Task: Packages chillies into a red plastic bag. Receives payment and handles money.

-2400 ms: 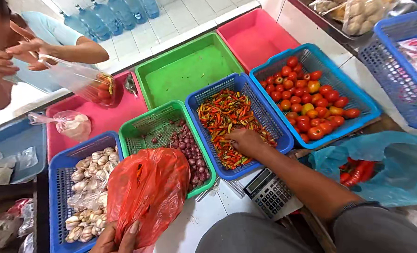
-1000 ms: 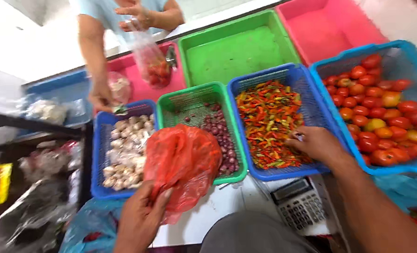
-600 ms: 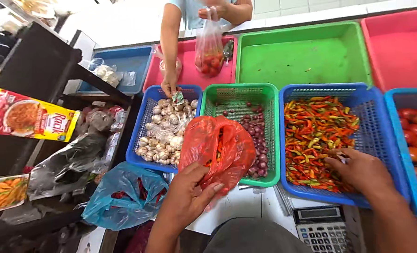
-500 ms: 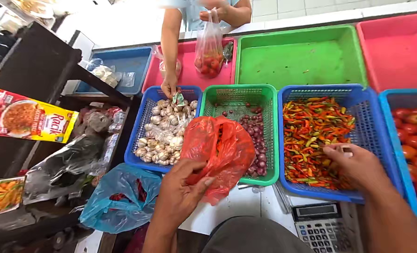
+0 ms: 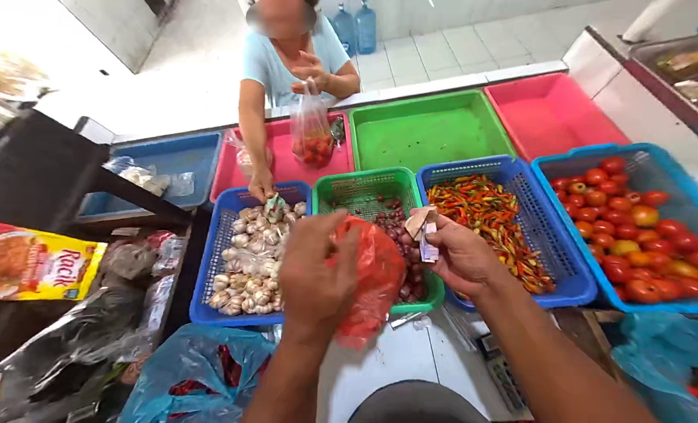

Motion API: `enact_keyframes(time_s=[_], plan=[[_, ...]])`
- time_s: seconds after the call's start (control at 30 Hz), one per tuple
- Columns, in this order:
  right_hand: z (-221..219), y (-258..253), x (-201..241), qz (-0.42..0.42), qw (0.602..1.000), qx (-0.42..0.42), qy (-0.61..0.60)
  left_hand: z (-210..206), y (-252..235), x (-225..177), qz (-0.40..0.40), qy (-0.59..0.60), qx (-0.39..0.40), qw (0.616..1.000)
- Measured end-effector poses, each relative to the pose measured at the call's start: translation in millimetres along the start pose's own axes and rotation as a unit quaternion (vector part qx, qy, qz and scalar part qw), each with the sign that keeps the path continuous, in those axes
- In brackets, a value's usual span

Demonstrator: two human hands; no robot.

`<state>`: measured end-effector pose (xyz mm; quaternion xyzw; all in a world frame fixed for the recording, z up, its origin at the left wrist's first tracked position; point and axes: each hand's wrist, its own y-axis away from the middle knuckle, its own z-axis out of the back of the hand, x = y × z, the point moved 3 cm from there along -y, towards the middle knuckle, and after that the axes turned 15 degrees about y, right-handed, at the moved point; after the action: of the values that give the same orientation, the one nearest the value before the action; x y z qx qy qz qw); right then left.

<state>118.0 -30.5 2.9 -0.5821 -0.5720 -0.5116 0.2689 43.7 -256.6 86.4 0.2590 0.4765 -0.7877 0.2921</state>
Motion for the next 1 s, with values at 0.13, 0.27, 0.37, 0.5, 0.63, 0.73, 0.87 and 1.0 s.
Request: enact_keyframes(time_s=[0.13,0.27,0.37,0.5,0.63,0.73,0.87,1.0], plan=[[-21,-43,17,0.069,0.991,-0.044,0.109,56,-16,91,0.164,0.014,-0.180,0.970],[-44,-125,14,0.039,0.976,-0.110,0.184,27,-22,200,0.369,0.050,-0.155,0.915],[-63,-184,11,0.008,0.965,-0.125,0.229,10,-36,243,0.397,0.012,-0.141,0.907],[-88,-245,2,-0.035,0.960,-0.090,0.264,15,-38,277,0.416,-0.003,-0.109,0.903],[-113,-294,-11,-0.076,0.973,-0.087,0.202,27,-19,288,0.410,0.037,-0.111,0.905],[-129,-325,-25,-0.093,0.980,-0.084,0.155,36,1,284,0.390,0.075,-0.138,0.907],[-149,-344,-34,-0.094,0.978,-0.088,0.165,44,18,277,0.368,0.149,-0.174,0.901],[-162,-350,-34,-0.082,0.929,-0.043,0.358,48,22,267,0.390,0.202,-0.181,0.880]])
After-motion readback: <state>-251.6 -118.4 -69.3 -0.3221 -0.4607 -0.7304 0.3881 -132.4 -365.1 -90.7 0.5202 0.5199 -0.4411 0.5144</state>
